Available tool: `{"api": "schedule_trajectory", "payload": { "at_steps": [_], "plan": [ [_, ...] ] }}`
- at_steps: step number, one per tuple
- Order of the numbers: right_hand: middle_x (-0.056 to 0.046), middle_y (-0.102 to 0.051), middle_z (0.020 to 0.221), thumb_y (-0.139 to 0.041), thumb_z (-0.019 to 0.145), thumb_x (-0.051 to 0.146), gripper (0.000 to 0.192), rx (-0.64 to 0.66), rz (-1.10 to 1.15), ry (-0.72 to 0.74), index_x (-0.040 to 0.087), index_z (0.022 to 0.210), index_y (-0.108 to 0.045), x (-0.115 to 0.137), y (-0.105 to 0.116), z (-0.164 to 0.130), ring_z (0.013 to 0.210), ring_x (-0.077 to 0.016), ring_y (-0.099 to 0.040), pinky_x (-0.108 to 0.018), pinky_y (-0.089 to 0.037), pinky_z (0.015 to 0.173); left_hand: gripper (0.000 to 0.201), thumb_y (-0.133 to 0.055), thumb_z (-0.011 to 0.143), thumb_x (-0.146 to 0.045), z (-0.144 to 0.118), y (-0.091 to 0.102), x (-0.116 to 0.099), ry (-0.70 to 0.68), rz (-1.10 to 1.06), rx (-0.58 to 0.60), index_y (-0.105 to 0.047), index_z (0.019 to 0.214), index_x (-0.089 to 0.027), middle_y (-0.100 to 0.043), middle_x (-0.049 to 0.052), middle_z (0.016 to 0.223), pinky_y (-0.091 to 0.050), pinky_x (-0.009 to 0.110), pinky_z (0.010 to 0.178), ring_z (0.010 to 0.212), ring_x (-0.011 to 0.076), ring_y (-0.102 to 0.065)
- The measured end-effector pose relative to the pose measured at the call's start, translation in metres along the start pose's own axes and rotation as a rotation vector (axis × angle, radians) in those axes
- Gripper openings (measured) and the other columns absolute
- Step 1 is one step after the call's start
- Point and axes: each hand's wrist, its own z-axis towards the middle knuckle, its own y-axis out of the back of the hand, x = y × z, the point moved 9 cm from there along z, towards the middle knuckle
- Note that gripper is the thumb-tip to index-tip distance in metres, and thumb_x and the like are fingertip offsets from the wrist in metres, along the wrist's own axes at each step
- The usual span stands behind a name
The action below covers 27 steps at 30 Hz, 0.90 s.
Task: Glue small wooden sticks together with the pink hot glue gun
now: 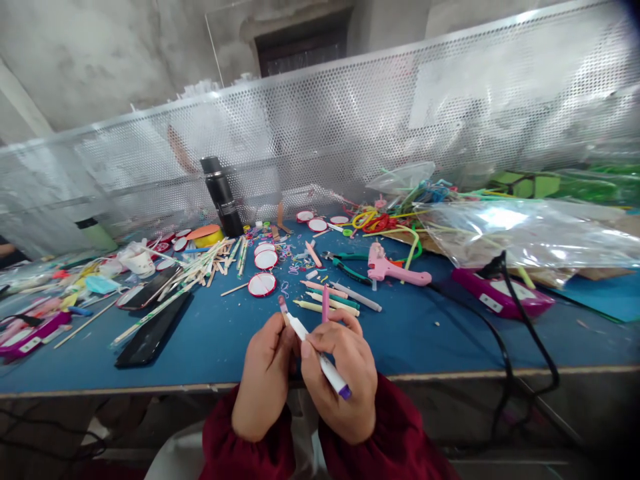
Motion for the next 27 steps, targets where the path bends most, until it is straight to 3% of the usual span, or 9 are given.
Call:
{"api": "schedule_trajectory", "payload": {
  "at_steps": [27],
  "plan": [
    [0.006,-0.066,0.070,-0.061,0.089,0.006,0.018,0.016,0.037,0.013,0.022,0.083,-0.055,-0.0004,-0.0013,0.0028,0.065,-0.0111,-0.064,-0.039,-0.052,0.092,0.035,-0.050,0.105,-0.048,-0.0003,-0.0024,0.0001,0.014,-0.068,0.015,-0.057,0.088,-0.019,-0.051,-0.003,0.072,-0.037,0.025,0.063,0.067,0.0132,-0.043]
  ]
}}
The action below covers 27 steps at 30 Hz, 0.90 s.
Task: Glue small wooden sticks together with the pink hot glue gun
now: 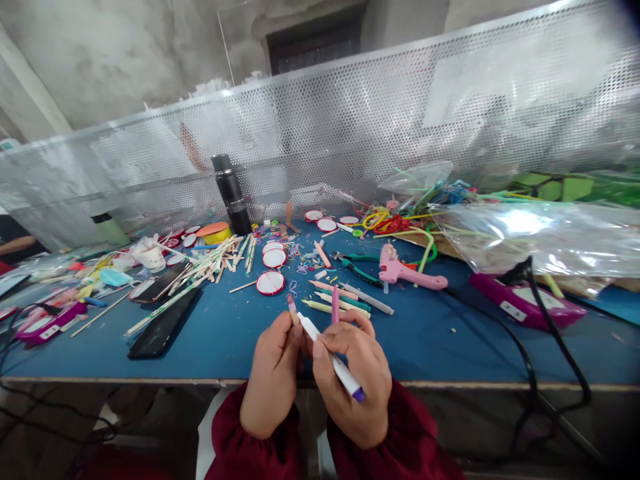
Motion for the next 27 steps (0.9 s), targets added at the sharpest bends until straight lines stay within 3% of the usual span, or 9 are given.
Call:
{"api": "schedule_trajectory", "payload": {
  "at_steps": [10,20,27],
  "plan": [
    [0.005,-0.067,0.071,-0.062,0.089,0.006,0.018,0.012,0.016,-0.002,0.022,0.084,-0.055,0.0019,-0.0011,0.0002,0.065,-0.0118,-0.066,-0.039,-0.051,0.093,0.040,-0.051,0.104,-0.051,0.0007,0.0011,-0.0001,-0.016,0.034,-0.011,-0.051,0.079,-0.020,-0.048,-0.004,0.069,-0.036,0.024,0.061,0.064,0.0124,-0.041],
    [0.004,-0.067,0.072,-0.063,0.088,0.007,0.018,-0.008,0.002,-0.006,0.023,0.085,-0.055,-0.0008,0.0013,-0.0026,0.065,-0.0126,-0.066,-0.040,-0.052,0.092,0.039,-0.050,0.105,-0.049,0.0012,0.0017,0.0009,-0.008,0.030,-0.007,-0.052,0.080,-0.019,-0.054,-0.001,0.076,-0.036,0.026,0.065,0.071,0.0136,-0.045],
    [0.004,-0.069,0.073,-0.062,0.088,0.006,0.017,0.004,0.021,0.025,0.022,0.086,-0.055,0.0040,-0.0001,-0.0023,0.066,-0.0118,-0.067,-0.039,-0.051,0.093,0.038,-0.051,0.104,-0.050,-0.0001,0.0027,0.0001,-0.028,0.041,-0.008,-0.052,0.080,-0.020,-0.049,-0.004,0.070,-0.035,0.025,0.062,0.065,0.0126,-0.041]
  ]
}}
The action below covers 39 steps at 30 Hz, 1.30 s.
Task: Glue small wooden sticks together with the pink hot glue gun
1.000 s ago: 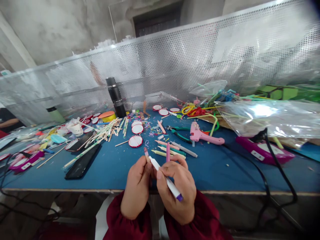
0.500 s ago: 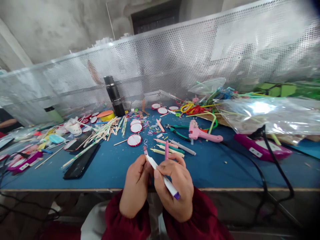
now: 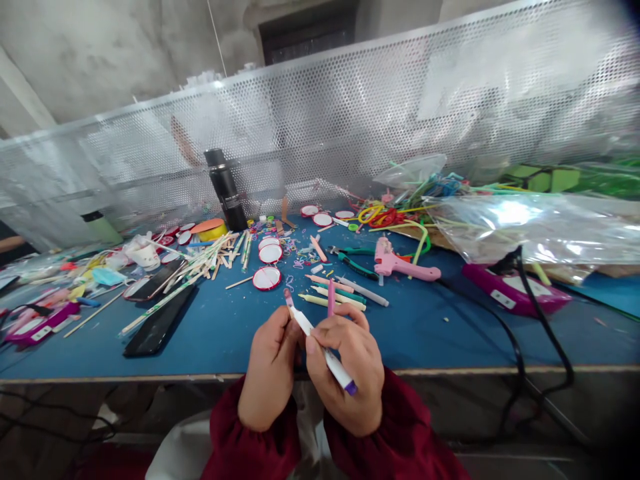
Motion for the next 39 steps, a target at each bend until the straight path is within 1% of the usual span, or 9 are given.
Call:
{"api": "schedule_trajectory", "payload": {
  "at_steps": [5,9,13,21,28,32,36,39],
  "plan": [
    [0.004,-0.067,0.072,-0.064,0.088,0.007,0.018,-0.019,-0.023,-0.022,0.022,0.085,-0.055,-0.0028,0.0018,-0.0004,0.065,-0.0123,-0.066,-0.040,-0.052,0.092,0.037,-0.049,0.105,-0.049,-0.0001,-0.0008,0.0001,0.003,0.012,0.002,-0.055,0.083,-0.019,-0.051,-0.003,0.072,-0.036,0.025,0.062,0.067,0.0130,-0.042],
    [0.004,-0.068,0.072,-0.063,0.088,0.006,0.018,-0.010,-0.008,-0.007,0.022,0.085,-0.055,-0.0013,0.0017,0.0002,0.065,-0.0118,-0.067,-0.040,-0.051,0.092,0.038,-0.050,0.104,-0.050,0.0003,-0.0004,-0.0009,-0.005,0.022,-0.006,-0.052,0.081,-0.020,-0.049,-0.004,0.071,-0.035,0.025,0.062,0.066,0.0127,-0.041],
    [0.004,-0.068,0.071,-0.061,0.088,0.007,0.017,0.004,-0.016,-0.018,0.022,0.085,-0.055,-0.0031,0.0006,-0.0007,0.065,-0.0131,-0.067,-0.042,-0.052,0.092,0.038,-0.048,0.105,-0.049,0.0002,-0.0011,-0.0004,0.002,0.031,0.004,-0.053,0.081,-0.020,-0.050,-0.003,0.071,-0.035,0.026,0.062,0.067,0.0131,-0.042],
    [0.004,-0.067,0.071,-0.063,0.088,0.007,0.017,-0.014,-0.009,-0.026,0.022,0.085,-0.056,-0.0032,0.0011,0.0001,0.064,-0.0129,-0.067,-0.041,-0.052,0.089,0.038,-0.049,0.105,-0.050,-0.0007,-0.0010,-0.0006,0.011,0.022,0.002,-0.054,0.083,-0.020,-0.049,-0.003,0.072,-0.035,0.026,0.063,0.066,0.0133,-0.042],
    [0.005,-0.068,0.071,-0.062,0.088,0.006,0.018,-0.003,0.000,-0.022,0.023,0.086,-0.055,-0.0025,0.0006,0.0000,0.063,-0.0133,-0.066,-0.042,-0.052,0.091,0.039,-0.050,0.104,-0.051,-0.0007,-0.0010,-0.0008,0.014,0.014,0.000,-0.052,0.080,-0.020,-0.049,-0.004,0.070,-0.035,0.026,0.063,0.065,0.0134,-0.042],
    [0.005,-0.068,0.072,-0.061,0.089,0.007,0.018,0.001,0.001,-0.015,0.023,0.086,-0.055,-0.0016,0.0005,0.0002,0.063,-0.0133,-0.066,-0.042,-0.052,0.090,0.038,-0.050,0.104,-0.050,-0.0006,-0.0017,-0.0001,0.018,0.009,0.012,-0.052,0.082,-0.020,-0.050,-0.003,0.072,-0.036,0.026,0.063,0.066,0.0133,-0.042],
    [0.005,-0.068,0.071,-0.061,0.089,0.007,0.018,0.007,-0.016,-0.017,0.023,0.086,-0.054,-0.0018,0.0002,0.0003,0.064,-0.0137,-0.067,-0.042,-0.052,0.091,0.038,-0.050,0.104,-0.050,-0.0007,-0.0004,-0.0021,0.005,0.036,-0.003,-0.053,0.081,-0.020,-0.050,-0.003,0.071,-0.036,0.026,0.063,0.067,0.0133,-0.041],
    [0.005,-0.068,0.072,-0.061,0.088,0.006,0.018,0.010,-0.010,-0.011,0.023,0.086,-0.054,-0.0009,0.0000,0.0007,0.064,-0.0127,-0.067,-0.041,-0.051,0.092,0.035,-0.050,0.104,-0.047,-0.0008,-0.0013,-0.0015,0.012,0.013,0.008,-0.054,0.083,-0.019,-0.051,-0.003,0.074,-0.037,0.025,0.064,0.068,0.0131,-0.042]
  ]
}}
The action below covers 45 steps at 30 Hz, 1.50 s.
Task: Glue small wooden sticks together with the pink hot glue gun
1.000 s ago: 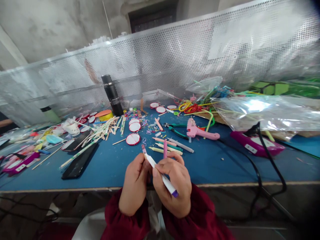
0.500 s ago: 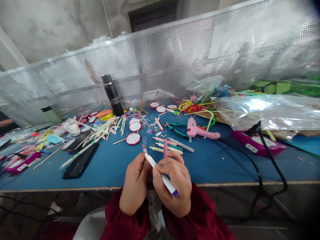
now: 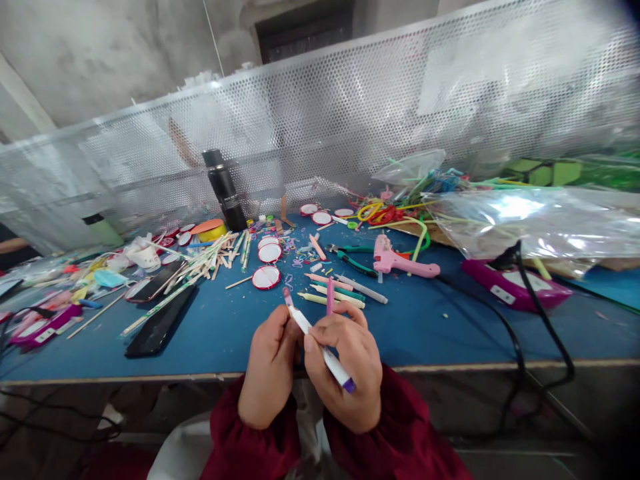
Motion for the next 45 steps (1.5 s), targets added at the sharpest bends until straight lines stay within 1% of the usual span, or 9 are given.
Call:
{"api": "schedule_trajectory", "payload": {
  "at_steps": [5,11,16,21,27,36,45],
  "plan": [
    [0.005,-0.068,0.072,-0.061,0.089,0.006,0.018,0.000,0.011,-0.007,0.023,0.086,-0.055,0.0007,0.0002,0.0018,0.064,-0.0123,-0.067,-0.040,-0.049,0.092,0.034,-0.052,0.104,-0.045,0.0003,0.0003,0.0025,0.000,-0.017,-0.001,-0.053,0.082,-0.020,-0.050,-0.003,0.074,-0.038,0.025,0.066,0.069,0.0131,-0.043],
    [0.005,-0.069,0.072,-0.061,0.089,0.007,0.017,0.021,0.010,-0.014,0.023,0.086,-0.055,0.0009,-0.0016,0.0027,0.064,-0.0134,-0.067,-0.041,-0.049,0.092,0.032,-0.054,0.102,-0.045,0.0005,0.0002,0.0021,0.003,-0.028,-0.005,-0.055,0.083,-0.019,-0.055,-0.002,0.077,-0.041,0.026,0.068,0.072,0.0143,-0.048],
    [0.006,-0.067,0.071,-0.061,0.088,0.007,0.018,0.000,0.010,-0.015,0.023,0.085,-0.054,0.0005,-0.0002,0.0021,0.063,-0.0129,-0.066,-0.040,-0.050,0.091,0.034,-0.053,0.102,-0.047,0.0004,-0.0001,0.0021,0.015,-0.013,-0.005,-0.056,0.084,-0.019,-0.056,-0.001,0.077,-0.040,0.026,0.067,0.072,0.0145,-0.048],
    [0.005,-0.068,0.072,-0.061,0.089,0.007,0.017,0.018,0.008,-0.009,0.023,0.086,-0.055,0.0002,-0.0019,0.0024,0.065,-0.0127,-0.067,-0.040,-0.049,0.092,0.034,-0.054,0.101,-0.047,0.0000,0.0005,0.0025,0.020,-0.031,-0.016,-0.054,0.082,-0.020,-0.054,-0.002,0.076,-0.039,0.025,0.065,0.070,0.0142,-0.046],
    [0.004,-0.069,0.072,-0.061,0.090,0.008,0.017,0.000,0.008,-0.011,0.024,0.086,-0.055,0.0000,-0.0003,0.0016,0.065,-0.0141,-0.068,-0.041,-0.050,0.090,0.034,-0.052,0.103,-0.046,0.0001,-0.0008,0.0020,0.010,-0.029,0.002,-0.052,0.082,-0.020,-0.051,-0.003,0.074,-0.037,0.025,0.065,0.069,0.0133,-0.043],
    [0.004,-0.073,0.075,-0.063,0.091,0.008,0.017,-0.008,0.002,-0.012,0.024,0.088,-0.057,-0.0009,0.0002,0.0025,0.068,-0.0148,-0.069,-0.042,-0.050,0.093,0.034,-0.054,0.103,-0.044,0.0003,0.0001,0.0047,-0.003,-0.039,-0.006,-0.050,0.080,-0.020,-0.046,-0.004,0.072,-0.035,0.025,0.062,0.066,0.0126,-0.039],
    [0.004,-0.071,0.075,-0.063,0.090,0.008,0.017,-0.002,-0.001,-0.012,0.023,0.088,-0.056,-0.0014,-0.0001,0.0014,0.068,-0.0143,-0.069,-0.041,-0.051,0.092,0.034,-0.052,0.105,-0.044,0.0003,-0.0011,0.0025,-0.012,-0.021,0.004,-0.051,0.081,-0.020,-0.046,-0.004,0.073,-0.034,0.026,0.063,0.068,0.0126,-0.039]
  ]
}}
